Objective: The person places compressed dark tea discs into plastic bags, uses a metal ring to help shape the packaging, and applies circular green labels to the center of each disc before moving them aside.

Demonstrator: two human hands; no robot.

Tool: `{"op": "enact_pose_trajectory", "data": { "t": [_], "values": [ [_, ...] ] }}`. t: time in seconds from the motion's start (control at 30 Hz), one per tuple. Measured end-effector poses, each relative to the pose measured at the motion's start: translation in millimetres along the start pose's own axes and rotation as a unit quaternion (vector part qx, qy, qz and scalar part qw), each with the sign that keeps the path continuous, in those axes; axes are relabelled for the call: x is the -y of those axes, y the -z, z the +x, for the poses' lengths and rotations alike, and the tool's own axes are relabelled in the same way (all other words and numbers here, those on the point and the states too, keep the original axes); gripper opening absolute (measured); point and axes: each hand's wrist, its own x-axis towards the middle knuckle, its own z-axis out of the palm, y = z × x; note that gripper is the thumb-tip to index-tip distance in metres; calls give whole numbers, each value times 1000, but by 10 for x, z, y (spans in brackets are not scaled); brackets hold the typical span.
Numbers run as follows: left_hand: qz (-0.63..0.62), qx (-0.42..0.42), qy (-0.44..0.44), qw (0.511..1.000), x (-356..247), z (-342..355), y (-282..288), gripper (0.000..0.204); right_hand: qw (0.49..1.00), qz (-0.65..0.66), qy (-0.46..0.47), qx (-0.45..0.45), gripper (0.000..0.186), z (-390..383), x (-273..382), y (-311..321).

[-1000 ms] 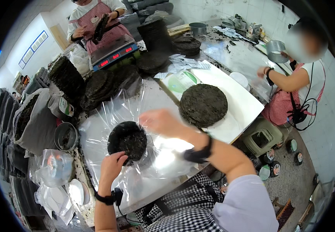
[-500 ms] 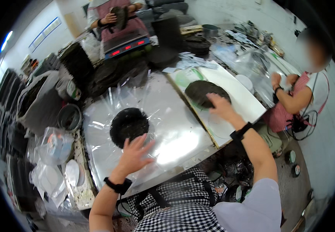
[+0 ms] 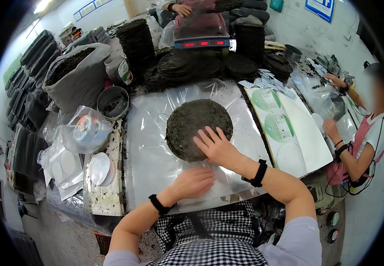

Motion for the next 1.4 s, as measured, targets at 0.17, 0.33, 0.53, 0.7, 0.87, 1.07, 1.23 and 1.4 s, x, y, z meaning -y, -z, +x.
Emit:
{"op": "enact_pose_trajectory", "data": {
  "t": [0.17, 0.33, 0.53, 0.7, 0.87, 1.07, 1.23, 1.4],
  "values": [
    [-112, -253, 333, 901, 178, 11, 643, 16, 993, 111, 23, 21, 81, -82, -243, 48],
    [-233, -293, 420, 827, 578, -52, 640, 23, 978, 207, -21, -22, 62, 82, -320, 282],
    [54, -132, 296, 944, 501, 392, 970, 37, 785, 352, -344, -377, 26, -213, -905, 368],
    [127, 168, 131, 969, 747, 889, 515, 71, 531, 617, -378, -441, 34, -317, -1090, 192],
    [176, 304, 145, 925, 999, 605, -36, 63, 428, 731, -340, -409, 39, -619, -1119, -2],
    [104, 311, 180, 928, 989, 654, 74, 52, 564, 616, -385, -393, 29, -728, -993, -23],
    [116, 55, 103, 986, 613, 1300, 466, 68, 688, 464, -399, -389, 27, -765, -800, 155],
    [157, 197, 155, 955, 719, 879, 148, 74, 781, 367, -351, -364, 35, -666, -574, 393]
  ]
}}
